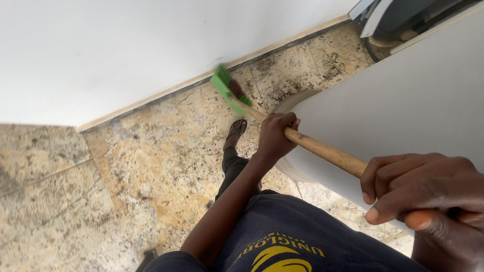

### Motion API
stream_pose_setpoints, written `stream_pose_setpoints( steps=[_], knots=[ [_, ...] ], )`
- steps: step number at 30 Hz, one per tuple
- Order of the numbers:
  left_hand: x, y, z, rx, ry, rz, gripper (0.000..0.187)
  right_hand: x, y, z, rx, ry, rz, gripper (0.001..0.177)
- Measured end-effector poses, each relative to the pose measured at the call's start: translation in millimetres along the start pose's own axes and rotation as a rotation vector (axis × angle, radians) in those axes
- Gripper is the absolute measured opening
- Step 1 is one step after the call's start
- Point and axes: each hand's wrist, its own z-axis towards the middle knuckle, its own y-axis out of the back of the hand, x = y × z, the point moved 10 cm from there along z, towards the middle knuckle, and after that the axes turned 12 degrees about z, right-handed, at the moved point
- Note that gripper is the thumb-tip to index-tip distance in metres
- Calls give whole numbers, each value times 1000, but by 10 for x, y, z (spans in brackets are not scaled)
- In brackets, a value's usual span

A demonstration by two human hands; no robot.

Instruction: The person sweeps a tiled floor and stairs using a broom.

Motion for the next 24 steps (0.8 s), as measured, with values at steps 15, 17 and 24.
stream_pose_setpoints(
  steps=[15, 17, 24],
  knots=[
    [-487, -1510, 1723, 361, -66, -483, 24, -496, 1094, 1351, -687, -185, -637, 20],
    [-369, -2043, 1951, 430, -155, -482, 30, -812, 1422, 1386, -753, -202, -616, 22],
    [512, -3449, 2553, 842, -242, -61, 22, -1714, 2267, 1906, -682, -197, -738, 24]
  ],
)
